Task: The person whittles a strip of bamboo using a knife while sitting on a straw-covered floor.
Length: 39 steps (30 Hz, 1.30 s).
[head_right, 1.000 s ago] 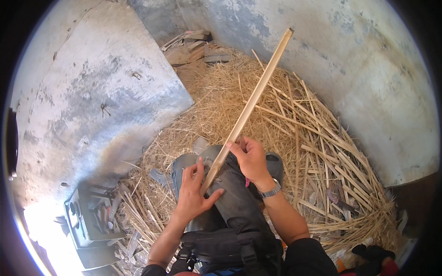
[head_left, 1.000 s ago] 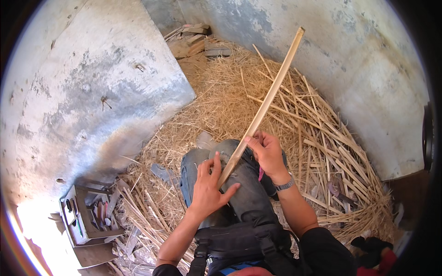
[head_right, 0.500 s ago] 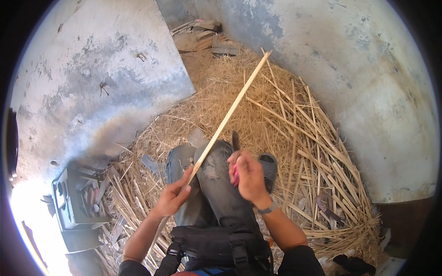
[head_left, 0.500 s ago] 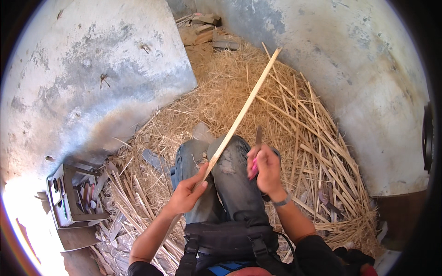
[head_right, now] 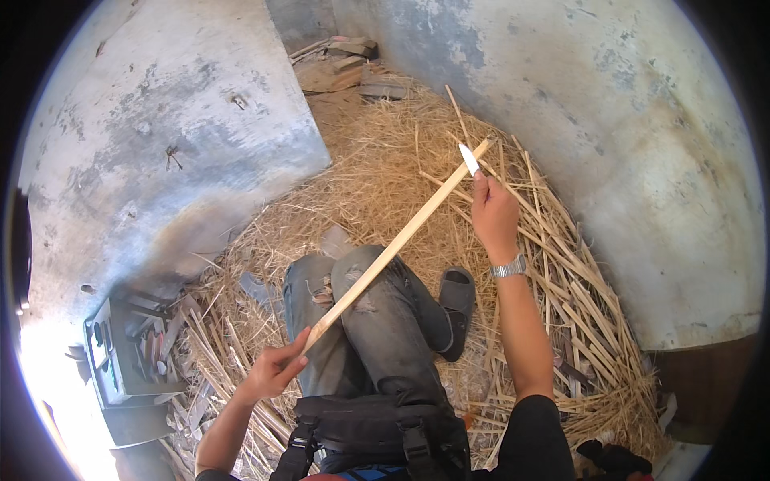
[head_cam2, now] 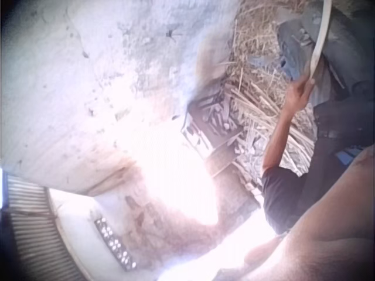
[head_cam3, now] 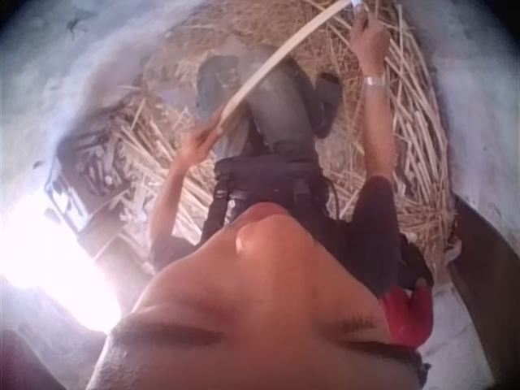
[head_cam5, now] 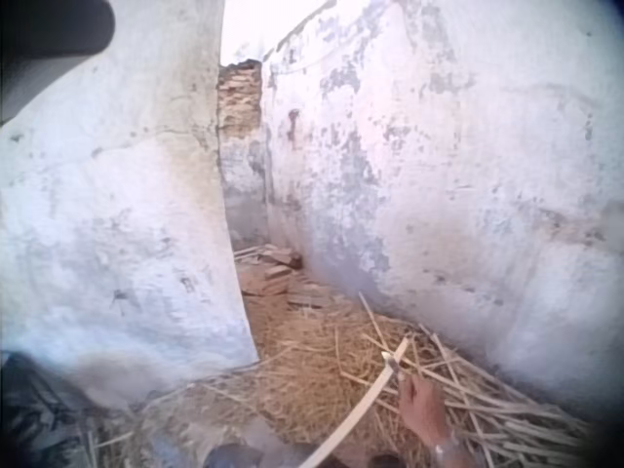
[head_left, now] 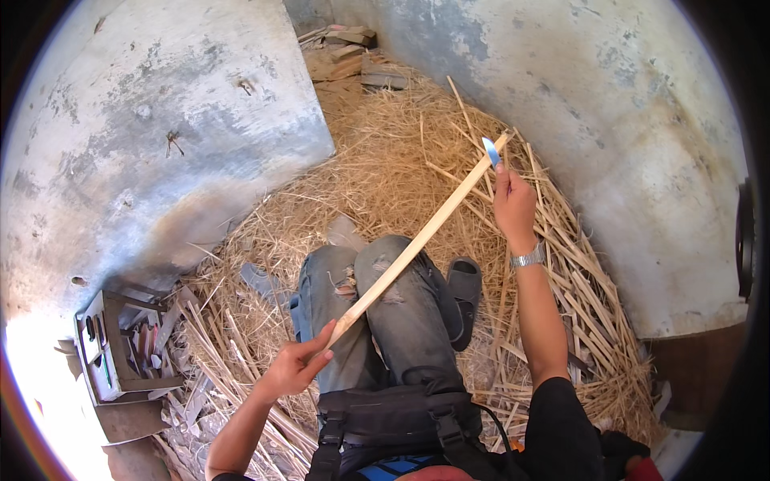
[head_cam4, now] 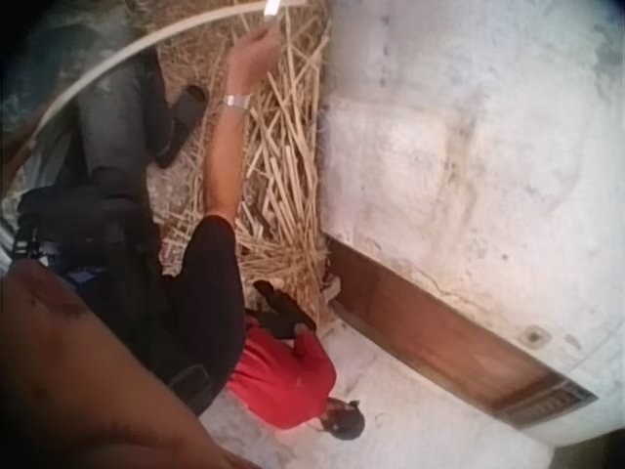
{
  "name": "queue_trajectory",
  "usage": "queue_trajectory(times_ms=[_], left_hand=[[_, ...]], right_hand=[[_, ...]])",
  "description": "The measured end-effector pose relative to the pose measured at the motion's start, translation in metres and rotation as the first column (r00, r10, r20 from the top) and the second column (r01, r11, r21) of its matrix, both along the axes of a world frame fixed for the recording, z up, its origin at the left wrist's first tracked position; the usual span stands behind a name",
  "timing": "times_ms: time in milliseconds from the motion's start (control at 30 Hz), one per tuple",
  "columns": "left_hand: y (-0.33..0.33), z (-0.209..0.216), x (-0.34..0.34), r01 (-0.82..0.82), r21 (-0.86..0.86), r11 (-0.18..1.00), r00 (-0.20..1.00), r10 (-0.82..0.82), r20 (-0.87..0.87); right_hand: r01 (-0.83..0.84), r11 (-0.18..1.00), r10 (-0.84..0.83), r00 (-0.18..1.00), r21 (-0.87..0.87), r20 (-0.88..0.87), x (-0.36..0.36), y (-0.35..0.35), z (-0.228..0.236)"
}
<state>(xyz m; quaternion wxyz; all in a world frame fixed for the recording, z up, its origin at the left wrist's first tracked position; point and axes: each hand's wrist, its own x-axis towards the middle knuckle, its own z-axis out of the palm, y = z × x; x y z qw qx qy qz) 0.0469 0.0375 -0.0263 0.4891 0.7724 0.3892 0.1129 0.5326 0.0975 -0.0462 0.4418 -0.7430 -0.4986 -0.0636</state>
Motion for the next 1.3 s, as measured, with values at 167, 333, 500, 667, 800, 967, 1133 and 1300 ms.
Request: queue_trajectory(times_ms=[167,333,500,667,800,967,1133,1300], left_hand=[[0.007,0.014,0.007,0.018,-0.001,1.0,1.0,-0.018,-0.014],[0.011,0.018,0.01,0.036,0.039,0.999,0.999,-0.035,-0.025],[0.012,0.008,0.01,0.009,-0.009,1.0,1.0,-0.009,0.005],[0.013,0.012,0.011,0.028,-0.001,1.0,1.0,-0.028,0.0],[0.007,0.003,0.024,-0.045,-0.116,0.992,0.997,0.052,0.058],[0.011,-0.002,0.044,-0.016,-0.056,0.998,0.987,0.025,0.157],[0.016,-0.008,0.075,-0.103,-0.16,0.982,0.976,0.131,0.175],[0.032,0.031,0.113,-0.093,-0.253,0.963,0.961,0.153,0.23]], right_hand=[[0.015,0.999,-0.015,1.0,-0.038,-0.014,0.007,0.008,-0.009],[-0.148,0.988,0.145,0.985,-0.031,-0.095,-0.006,-0.004,-0.024],[-0.189,0.982,0.191,0.968,0.026,-0.165,-0.033,-0.013,-0.042],[-0.208,0.978,0.207,0.952,0.02,-0.224,-0.043,-0.017,-0.037],[-0.343,0.938,0.344,0.911,0.046,-0.229,-0.084,-0.027,-0.032],[-0.354,0.934,0.353,0.879,0.057,-0.319,-0.111,-0.041,-0.029],[-0.502,0.864,0.463,0.824,-0.041,-0.326,-0.145,-0.061,-0.028],[-0.513,0.855,0.449,0.805,-0.074,-0.389,-0.143,-0.071,0.024]])
